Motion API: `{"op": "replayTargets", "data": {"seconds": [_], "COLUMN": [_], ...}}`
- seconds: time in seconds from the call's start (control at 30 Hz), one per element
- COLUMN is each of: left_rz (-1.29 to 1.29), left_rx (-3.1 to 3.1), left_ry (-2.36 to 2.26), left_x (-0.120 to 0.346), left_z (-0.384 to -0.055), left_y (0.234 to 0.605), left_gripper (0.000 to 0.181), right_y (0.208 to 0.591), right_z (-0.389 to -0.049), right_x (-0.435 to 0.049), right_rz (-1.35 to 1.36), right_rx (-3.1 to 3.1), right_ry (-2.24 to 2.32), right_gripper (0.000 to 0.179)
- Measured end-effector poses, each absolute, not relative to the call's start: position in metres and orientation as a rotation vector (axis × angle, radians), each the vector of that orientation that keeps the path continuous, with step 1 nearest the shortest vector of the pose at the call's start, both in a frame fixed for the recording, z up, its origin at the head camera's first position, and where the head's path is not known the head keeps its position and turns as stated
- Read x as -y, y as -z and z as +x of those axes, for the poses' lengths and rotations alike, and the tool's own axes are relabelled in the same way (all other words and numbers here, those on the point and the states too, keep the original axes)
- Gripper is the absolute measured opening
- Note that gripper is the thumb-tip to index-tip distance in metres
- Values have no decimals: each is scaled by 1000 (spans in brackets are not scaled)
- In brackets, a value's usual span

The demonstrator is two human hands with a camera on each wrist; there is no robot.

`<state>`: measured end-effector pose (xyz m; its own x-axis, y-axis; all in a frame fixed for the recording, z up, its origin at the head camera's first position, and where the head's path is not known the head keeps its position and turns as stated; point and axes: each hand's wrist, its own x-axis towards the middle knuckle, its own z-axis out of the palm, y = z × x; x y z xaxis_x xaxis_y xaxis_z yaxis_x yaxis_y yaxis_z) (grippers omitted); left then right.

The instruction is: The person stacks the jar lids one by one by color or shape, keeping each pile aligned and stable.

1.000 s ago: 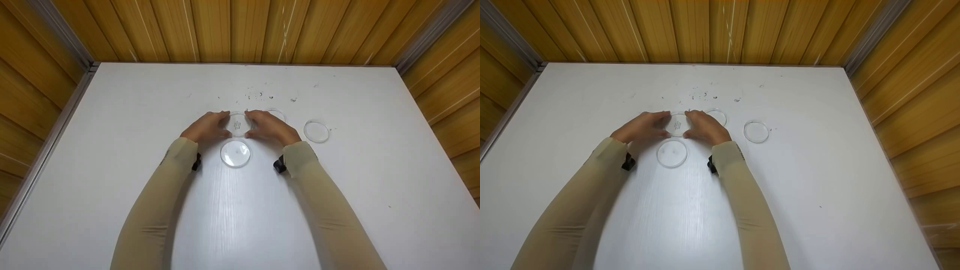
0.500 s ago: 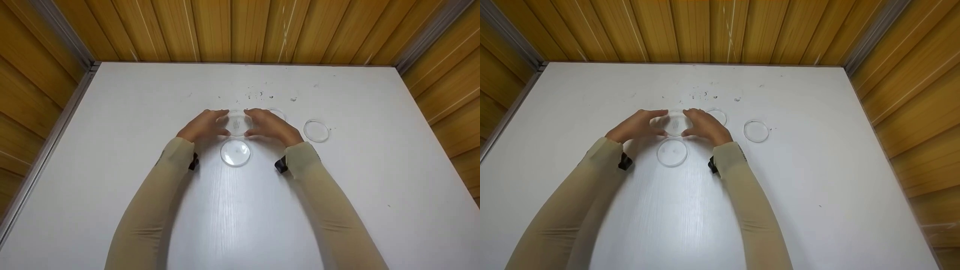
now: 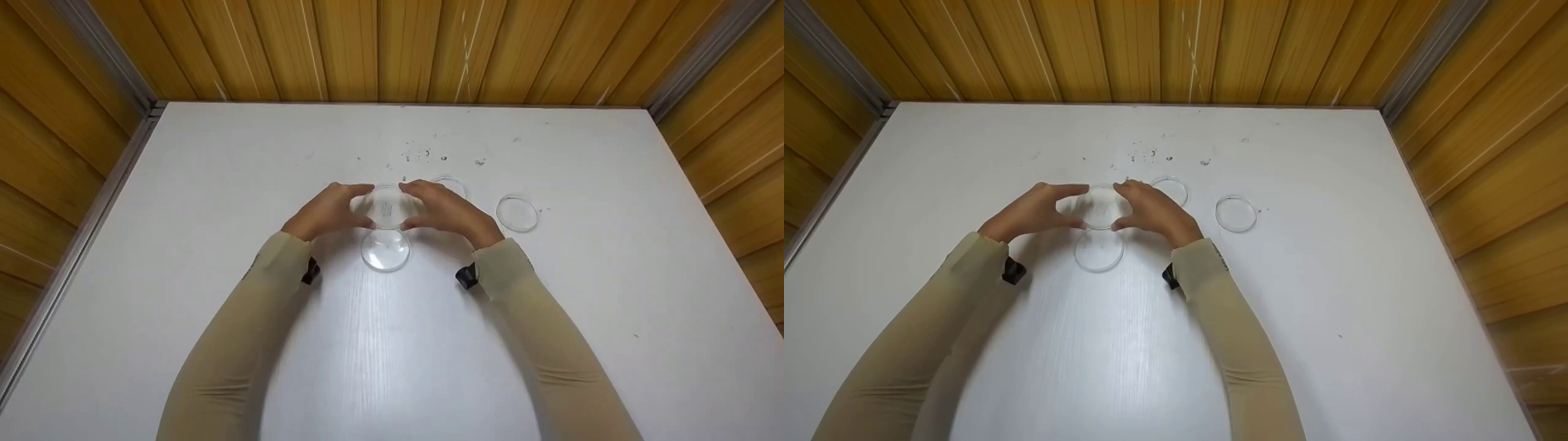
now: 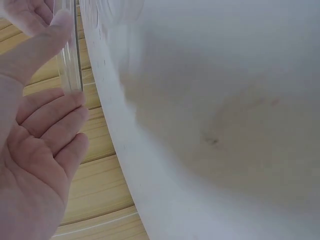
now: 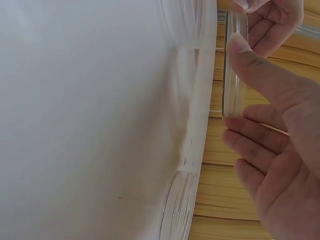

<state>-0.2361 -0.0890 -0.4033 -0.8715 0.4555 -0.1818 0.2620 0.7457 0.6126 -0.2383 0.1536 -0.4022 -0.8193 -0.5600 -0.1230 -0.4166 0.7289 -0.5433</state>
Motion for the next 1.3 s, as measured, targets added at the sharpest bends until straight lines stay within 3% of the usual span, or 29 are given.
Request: {"op": "replayTargets", "data": {"seconds": [1.3], "left_rz": [709], "left_rx": [-2626], "left_ry": [-920], "left_x": [98], "left_z": [-183], "left_y": [416], "left_gripper": [73], "right_y": [415], "right_z": [-194], "right_x": [-154], "right_rz": [-894], "right_rx": [-2565], "right_ry": [878], "right_gripper": [79]}}
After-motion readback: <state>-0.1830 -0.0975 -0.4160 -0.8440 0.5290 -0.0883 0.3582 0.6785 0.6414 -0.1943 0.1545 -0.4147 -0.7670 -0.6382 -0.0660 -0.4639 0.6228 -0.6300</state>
